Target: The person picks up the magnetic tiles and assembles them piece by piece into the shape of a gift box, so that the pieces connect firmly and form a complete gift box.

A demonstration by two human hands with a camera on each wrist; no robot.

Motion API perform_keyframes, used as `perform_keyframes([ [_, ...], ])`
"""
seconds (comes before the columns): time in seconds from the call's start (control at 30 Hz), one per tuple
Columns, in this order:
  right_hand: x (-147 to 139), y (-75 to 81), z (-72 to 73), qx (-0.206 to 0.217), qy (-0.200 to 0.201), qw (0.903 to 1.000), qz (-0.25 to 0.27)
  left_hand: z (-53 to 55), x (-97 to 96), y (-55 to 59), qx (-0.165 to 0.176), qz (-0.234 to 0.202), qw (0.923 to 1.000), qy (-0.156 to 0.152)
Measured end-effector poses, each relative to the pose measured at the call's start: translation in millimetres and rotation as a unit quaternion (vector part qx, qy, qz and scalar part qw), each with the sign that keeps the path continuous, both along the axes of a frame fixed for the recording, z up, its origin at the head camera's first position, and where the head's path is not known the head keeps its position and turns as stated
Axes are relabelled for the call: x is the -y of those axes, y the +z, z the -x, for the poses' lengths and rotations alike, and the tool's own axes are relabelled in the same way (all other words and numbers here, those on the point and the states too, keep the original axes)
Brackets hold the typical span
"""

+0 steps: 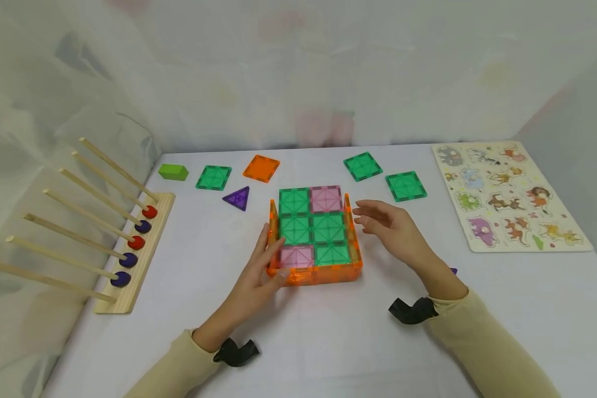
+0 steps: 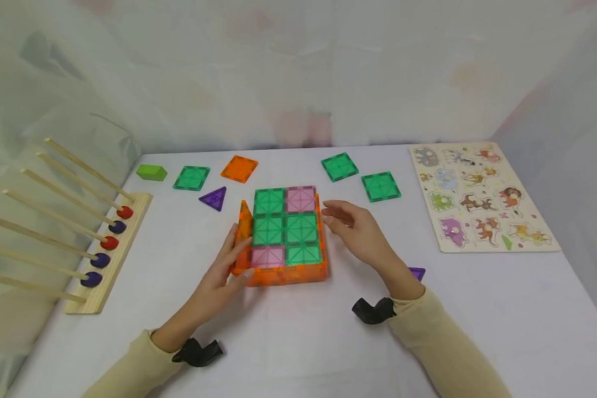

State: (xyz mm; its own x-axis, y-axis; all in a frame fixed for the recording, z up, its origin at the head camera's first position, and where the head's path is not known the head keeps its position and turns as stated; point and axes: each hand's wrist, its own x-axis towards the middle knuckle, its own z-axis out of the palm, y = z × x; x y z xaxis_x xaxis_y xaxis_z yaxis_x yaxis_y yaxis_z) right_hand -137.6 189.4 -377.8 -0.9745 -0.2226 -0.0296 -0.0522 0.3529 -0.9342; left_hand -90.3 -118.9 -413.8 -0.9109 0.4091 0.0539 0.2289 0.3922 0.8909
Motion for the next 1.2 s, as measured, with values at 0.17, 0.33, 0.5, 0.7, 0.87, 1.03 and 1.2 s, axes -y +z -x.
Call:
perform_keyframes([
  [0.17, -9.9, -8.0, 34.2, 0.022, 0.014, 0.9994, 0.023, 1.5, -5.0, 0.0, 0.0, 0.002, 1.0, -0.007],
  [0.33, -14.1, 0.1, 79.9, 0.051, 0.055, 0.9967, -0.03, -0.6, -6.7, -1.8, -0.015, 0.012, 0.9997, -0.012],
  [0.5, -5.7, 13.4, 114.9, 0.047, 0.12, 0.9723, -0.195, -2.5, -5.3, -3.7, -0.042, 0.034, 0.9985, -0.01],
  [0.7, 15.7, 14.3, 140.6, 0.059, 0.248, 0.9113, -0.324, -4.0, -5.1, -2.4, -0.048, 0.067, 0.9963, 0.022],
  [0.87, 28.3, 11.7, 151.7, 0.087, 0.279, 0.8905, -0.349, -7.4, -5.7, -1.8, -0.024, 0.09, 0.9947, 0.042],
  [1.03, 37.8, 12.7, 155.1, 0.083, 0.289, 0.8907, -0.341, -8.6, -4.1, -1.0, -0.016, 0.089, 0.9945, 0.053],
  [1.2, 43.0, 14.1, 156.1, 0.084, 0.288, 0.8992, -0.318, -7.9, -1.3, -0.7, -0.023, 0.087, 0.9945, 0.054],
])
